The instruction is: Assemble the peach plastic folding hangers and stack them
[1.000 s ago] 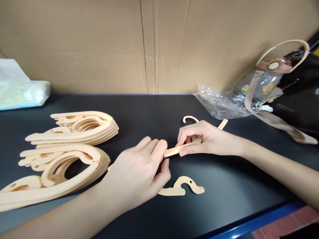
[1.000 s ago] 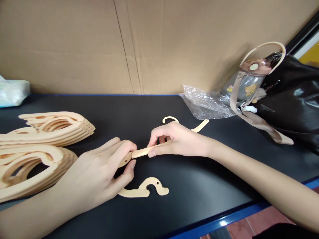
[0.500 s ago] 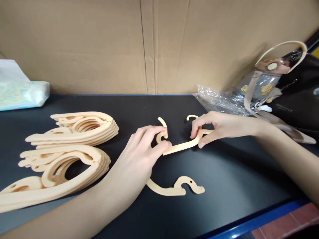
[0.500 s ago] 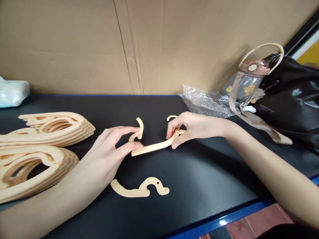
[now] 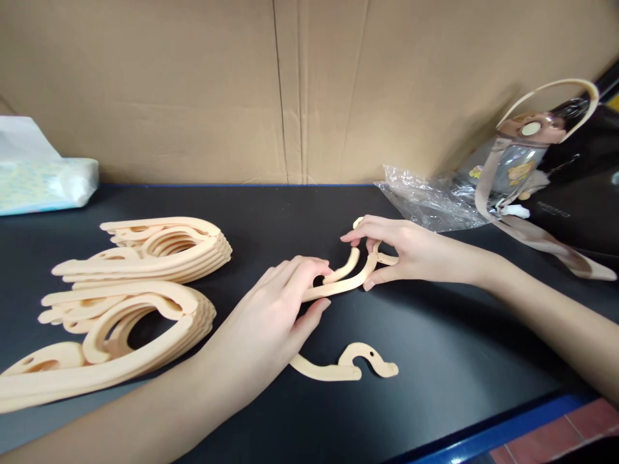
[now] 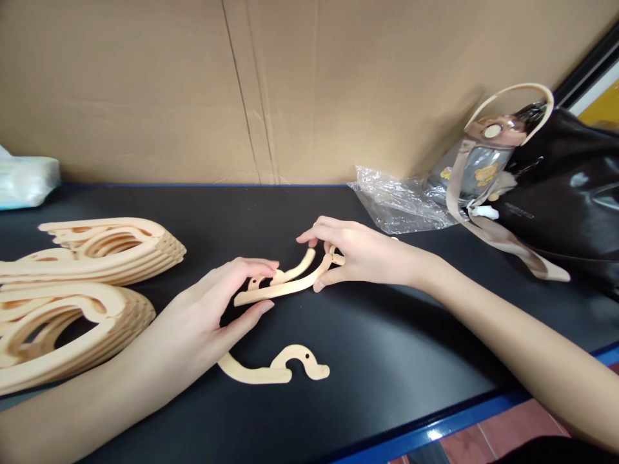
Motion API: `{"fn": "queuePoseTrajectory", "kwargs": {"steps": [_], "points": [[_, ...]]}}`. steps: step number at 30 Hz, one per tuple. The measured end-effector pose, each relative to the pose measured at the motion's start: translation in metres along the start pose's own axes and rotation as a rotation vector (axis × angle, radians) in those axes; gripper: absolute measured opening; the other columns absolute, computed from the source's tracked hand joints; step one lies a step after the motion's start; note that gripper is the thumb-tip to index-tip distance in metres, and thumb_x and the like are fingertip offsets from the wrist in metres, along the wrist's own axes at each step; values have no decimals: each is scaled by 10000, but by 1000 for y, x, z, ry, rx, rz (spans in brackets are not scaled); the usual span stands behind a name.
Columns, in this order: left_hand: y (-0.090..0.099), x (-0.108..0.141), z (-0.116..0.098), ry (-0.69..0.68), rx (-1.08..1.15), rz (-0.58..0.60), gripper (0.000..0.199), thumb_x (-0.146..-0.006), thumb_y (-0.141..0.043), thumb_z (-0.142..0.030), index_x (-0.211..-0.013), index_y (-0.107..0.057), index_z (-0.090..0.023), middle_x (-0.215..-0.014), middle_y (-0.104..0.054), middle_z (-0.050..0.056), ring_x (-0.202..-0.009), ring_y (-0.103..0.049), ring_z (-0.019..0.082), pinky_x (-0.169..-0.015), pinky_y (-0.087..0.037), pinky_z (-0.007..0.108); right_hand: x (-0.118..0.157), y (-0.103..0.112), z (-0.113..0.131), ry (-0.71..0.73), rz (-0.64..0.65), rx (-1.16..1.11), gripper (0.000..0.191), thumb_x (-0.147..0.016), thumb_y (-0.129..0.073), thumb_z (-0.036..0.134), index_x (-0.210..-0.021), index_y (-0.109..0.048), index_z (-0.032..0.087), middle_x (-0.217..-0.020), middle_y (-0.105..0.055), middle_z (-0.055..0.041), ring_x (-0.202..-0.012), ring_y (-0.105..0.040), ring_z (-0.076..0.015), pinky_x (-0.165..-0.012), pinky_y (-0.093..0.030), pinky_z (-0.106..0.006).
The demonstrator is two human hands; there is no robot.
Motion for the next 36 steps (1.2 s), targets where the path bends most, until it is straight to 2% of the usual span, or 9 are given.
{"fn": "queuePoseTrajectory", "kwargs": {"steps": [3,5,6,10,16,22,26,31,36], "points": [[-2,0,0,-22,-57,-5,250,-964,-451,-136,-1181,-473,-258,-1165,-644,3,-1010,-628,200,-820,-486,336,0,-2,5,4,27,1,317,-817,-713,473,-988,-672,210,-1107,-560,-52,-814,-593,-158,-731,-490,-312],[-1,0,-1,-50,-103,-23,265,-972,-388,-92,-1175,-485,-234,-1152,-643,20,-979,-622,199,-810,-474,340,0,-2,7,17,40,9,257,-841,-693,452,-839,-661,198,-1058,-569,-46,-803,-585,-157,-721,-474,-308],[0,0,-1,-65,-134,-26,293,-963,-365,-61,-1175,-493,-217,-1157,-637,34,-975,-612,203,-813,-466,347,0,-2,8,26,43,16,243,-852,-684,440,-824,-658,199,-1045,-576,-45,-824,-585,-165,-735,-469,-312],[0,-1,-1,-124,-285,-31,436,-848,-361,71,-1173,-540,-157,-1157,-604,85,-1008,-547,238,-808,-435,374,0,1,8,52,36,42,154,-875,-666,379,-900,-678,228,-1075,-603,-46,-935,-583,-197,-810,-466,-345],[-3,-1,3,-140,-353,-40,508,-720,-333,141,-1041,-595,-154,-1131,-595,97,-1041,-508,259,-795,-420,384,1,5,15,148,-109,92,88,-830,-719,287,-876,-668,231,-1106,-574,-58,-1116,-512,-238,-833,-475,-345],[2,-3,5,-103,-359,-40,553,-669,-342,146,-1037,-611,-168,-1191,-583,102,-1079,-480,280,-789,-436,397,0,4,12,46,-93,155,250,-817,-737,408,-924,-624,213,-977,-588,-32,-859,-567,-192,-740,-438,-321],[7,-5,6,-84,-437,-84,560,-693,-347,140,-1015,-643,-209,-1184,-581,91,-1063,-478,297,-762,-418,411,0,0,14,29,-36,106,323,-786,-754,464,-923,-616,206,-918,-624,-14,-823,-579,-185,-695,-409,-290],[6,-4,10,-74,-387,-114,497,-795,-344,100,-1021,-644,-226,-996,-550,48,-806,-496,193,-653,-418,315,1,-9,25,103,11,76,295,-810,-746,435,-929,-613,199,-931,-636,1,-846,-585,-162,-740,-413,-273],[3,-4,9,2,-212,-62,289,-954,-339,-49,-1112,-539,-185,-1039,-554,49,-878,-580,182,-693,-487,306,2,-17,33,144,10,121,143,-896,-668,306,-948,-599,192,-955,-643,-16,-878,-587,-164,-760,-442,-284]]}}
Point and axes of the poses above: each hand's wrist, its own x-axis away from the middle knuckle, its own y-axis out of the back of the hand, z = x × y, the point moved 5 cm from there along -x, towards the middle knuckle
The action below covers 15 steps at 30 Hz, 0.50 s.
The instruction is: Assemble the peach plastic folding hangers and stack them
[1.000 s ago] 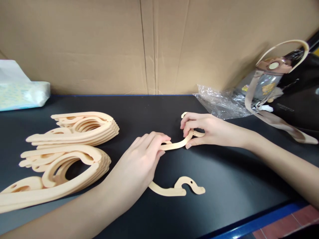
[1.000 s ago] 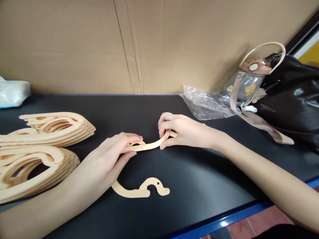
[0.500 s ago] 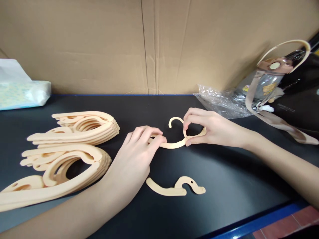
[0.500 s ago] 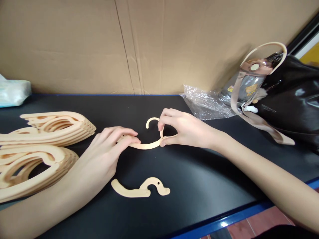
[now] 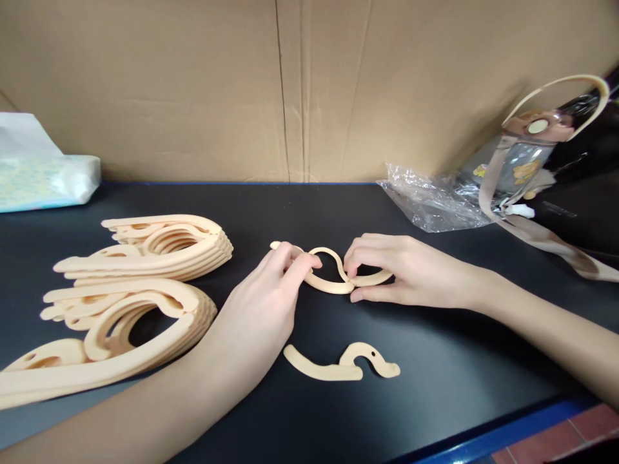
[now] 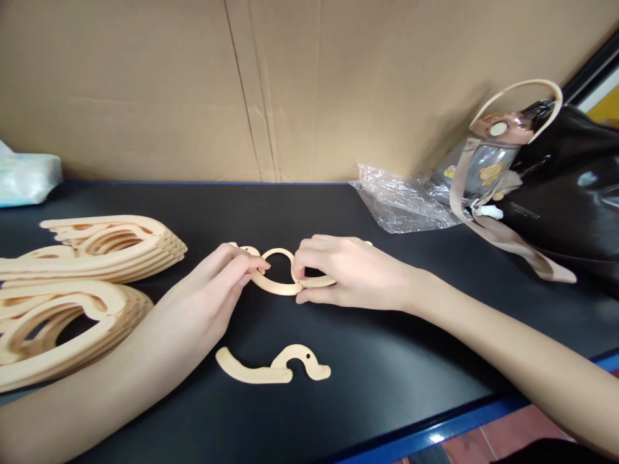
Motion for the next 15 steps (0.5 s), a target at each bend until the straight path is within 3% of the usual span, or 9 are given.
{"fn": "queuePoseTrajectory", "kwargs": {"steps": [5,8,11,15], "points": [[5,0,-5,20,56,-13,223,-985,-401,-164,-1185,-500,-150,-1170,-560,87,-1022,-583,219,-824,-500,360,1,-9,15,101,51,25,157,-924,-630,269,-1042,-613,167,-1194,-647,-82,-1121,-574,-191,-949,-451,-321],[5,0,-11,-71,-27,-2,273,-985,-384,-144,-1212,-537,-145,-1246,-554,108,-1117,-538,256,-895,-478,415,2,-11,22,150,43,62,196,-934,-610,231,-1115,-617,156,-1267,-629,-90,-1232,-520,-196,-1057,-396,-340],[3,0,-14,-144,-59,29,299,-983,-387,-128,-1214,-574,-155,-1222,-587,102,-1107,-541,255,-868,-486,410,2,-10,23,149,29,105,183,-958,-552,179,-1126,-621,157,-1184,-658,-81,-1130,-561,-195,-980,-443,-340],[2,1,-13,-135,-85,46,275,-983,-408,-158,-1122,-645,-177,-1175,-614,103,-1079,-558,275,-837,-491,431,3,-6,17,67,57,103,154,-974,-517,176,-1088,-621,166,-1070,-652,-66,-955,-593,-178,-814,-475,-308]]}}
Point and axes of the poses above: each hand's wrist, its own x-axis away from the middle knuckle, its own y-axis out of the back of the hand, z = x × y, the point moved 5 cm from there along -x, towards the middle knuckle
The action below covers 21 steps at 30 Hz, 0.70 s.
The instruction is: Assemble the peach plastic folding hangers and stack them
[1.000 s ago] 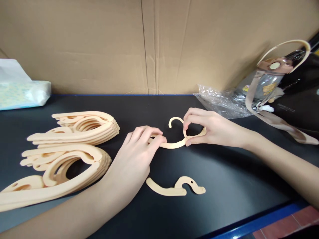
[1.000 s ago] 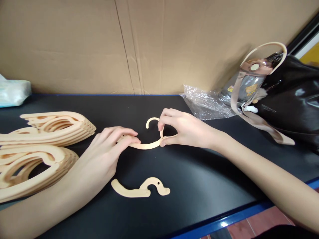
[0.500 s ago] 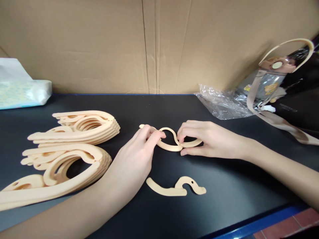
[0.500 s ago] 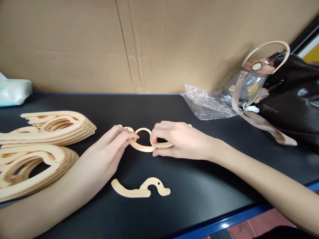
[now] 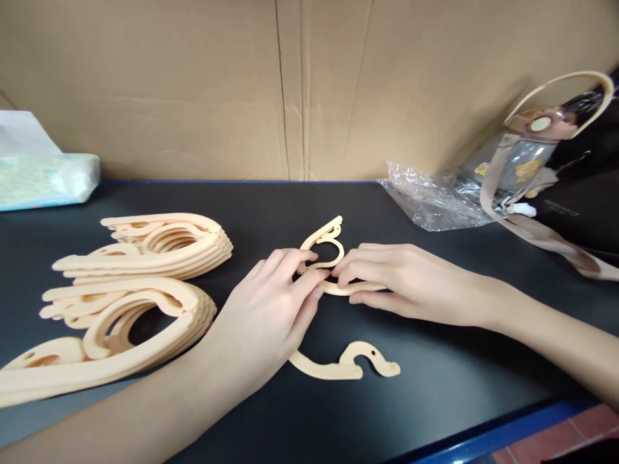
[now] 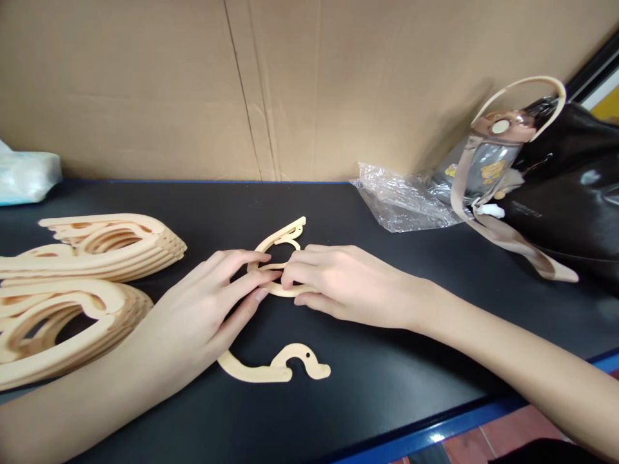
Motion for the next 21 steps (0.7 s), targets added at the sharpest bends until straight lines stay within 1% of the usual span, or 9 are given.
{"fn": "queuePoseTrajectory", "kwargs": {"steps": [4,7,9,11,13,14,16,18,21], "points": [[2,1,1,45,-98,-38,270,-979,-439,-235,-1123,-648,-143,-1191,-619,144,-1073,-568,333,-825,-484,497,2,5,-3,-12,24,-27,126,-964,-533,165,-1055,-620,167,-1009,-634,-42,-877,-581,-155,-750,-446,-281],[2,0,3,69,-140,-40,317,-982,-431,-265,-1154,-628,-85,-1192,-634,178,-1038,-595,350,-800,-497,512,2,10,1,17,-19,-35,108,-947,-590,248,-987,-638,160,-964,-621,-38,-901,-551,-162,-755,-420,-280],[3,0,3,74,-181,-52,342,-988,-399,-251,-1147,-636,-64,-1171,-652,192,-1015,-612,361,-784,-503,522,3,11,6,24,-10,-62,191,-900,-662,354,-908,-654,164,-896,-606,-21,-855,-534,-155,-714,-400,-274],[4,-1,4,86,-240,-69,358,-986,-374,-229,-1119,-656,-54,-1147,-669,200,-994,-622,376,-767,-508,539,4,9,11,12,45,-104,288,-823,-731,447,-864,-667,170,-835,-591,1,-787,-517,-142,-659,-377,-269],[5,-1,5,105,-297,-80,366,-978,-374,-226,-1108,-665,-47,-1150,-675,207,-989,-623,400,-757,-508,563,5,5,17,0,110,-133,320,-767,-777,469,-842,-674,175,-818,-591,13,-769,-512,-135,-644,-367,-267],[5,-1,6,114,-319,-80,368,-973,-381,-229,-1112,-665,-42,-1159,-672,211,-994,-620,415,-751,-508,576,6,3,19,0,143,-146,294,-762,-790,440,-832,-675,179,-816,-592,19,-771,-513,-132,-648,-368,-264],[6,-1,6,120,-349,-82,367,-964,-397,-229,-1119,-662,-29,-1168,-666,224,-1011,-610,440,-750,-504,598,7,1,22,-3,201,-174,168,-787,-783,311,-832,-677,189,-816,-596,29,-798,-526,-126,-674,-376,-251],[6,-1,3,86,-334,-95,357,-960,-416,-217,-1147,-648,-20,-1177,-660,224,-1038,-601,437,-766,-510,584,7,1,21,-7,232,-190,55,-816,-727,176,-846,-685,196,-814,-600,33,-826,-535,-120,-701,-383,-237],[4,-1,-7,-75,-189,-79,346,-972,-434,-177,-1247,-587,-36,-1279,-627,182,-1162,-567,356,-903,-505,501,8,6,16,7,252,-195,163,-853,-629,68,-897,-709,202,-879,-612,16,-866,-543,-111,-735,-395,-219]]}}
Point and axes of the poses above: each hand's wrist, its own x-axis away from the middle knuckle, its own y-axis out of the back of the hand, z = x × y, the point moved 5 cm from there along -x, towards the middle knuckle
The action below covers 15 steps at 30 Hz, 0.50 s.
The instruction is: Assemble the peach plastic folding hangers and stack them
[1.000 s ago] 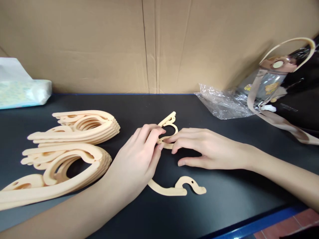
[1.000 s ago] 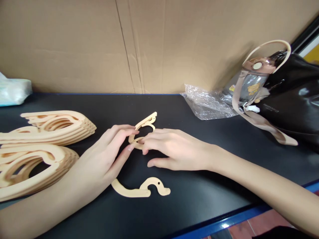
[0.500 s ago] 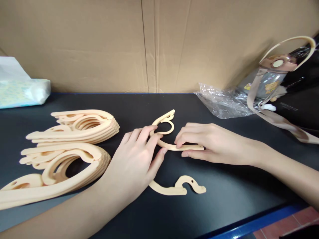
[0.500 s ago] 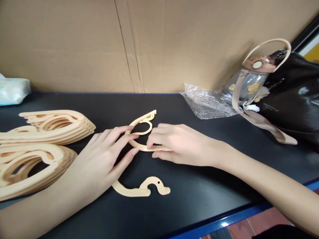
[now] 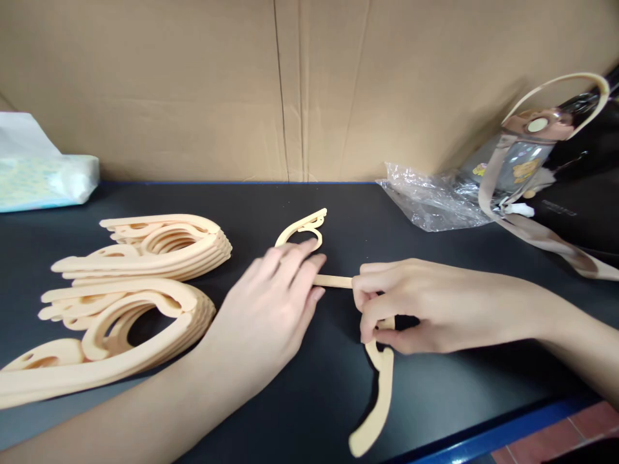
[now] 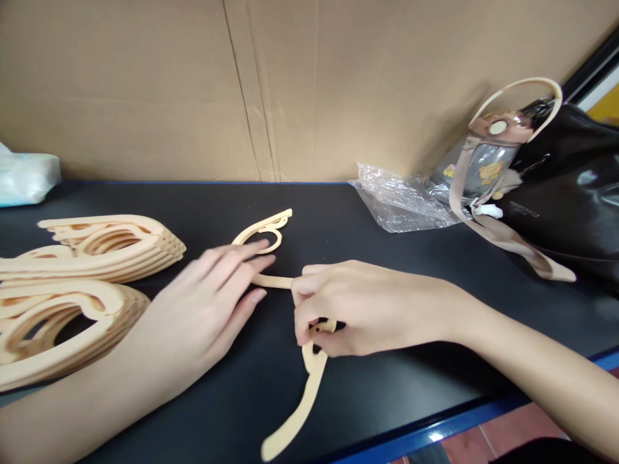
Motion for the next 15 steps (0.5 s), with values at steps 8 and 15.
{"fn": "queuePoseTrajectory", "kwargs": {"steps": [8,15], "points": [[1,1,-7,-45,185,75,190,-971,-479,-188,-1096,-613,-136,-1047,-674,76,-925,-634,251,-791,-517,394,10,18,-16,-71,-143,208,227,-888,-523,36,-840,-658,213,-932,-592,1,-846,-564,-126,-704,-403,-246],[1,1,-7,-43,201,64,165,-965,-498,-185,-1081,-605,-137,-968,-650,72,-872,-625,259,-725,-518,400,11,14,-15,-336,-262,548,390,-835,-658,534,-696,-593,177,-672,-587,-12,-562,-530,-161,-523,-295,-287]]}}
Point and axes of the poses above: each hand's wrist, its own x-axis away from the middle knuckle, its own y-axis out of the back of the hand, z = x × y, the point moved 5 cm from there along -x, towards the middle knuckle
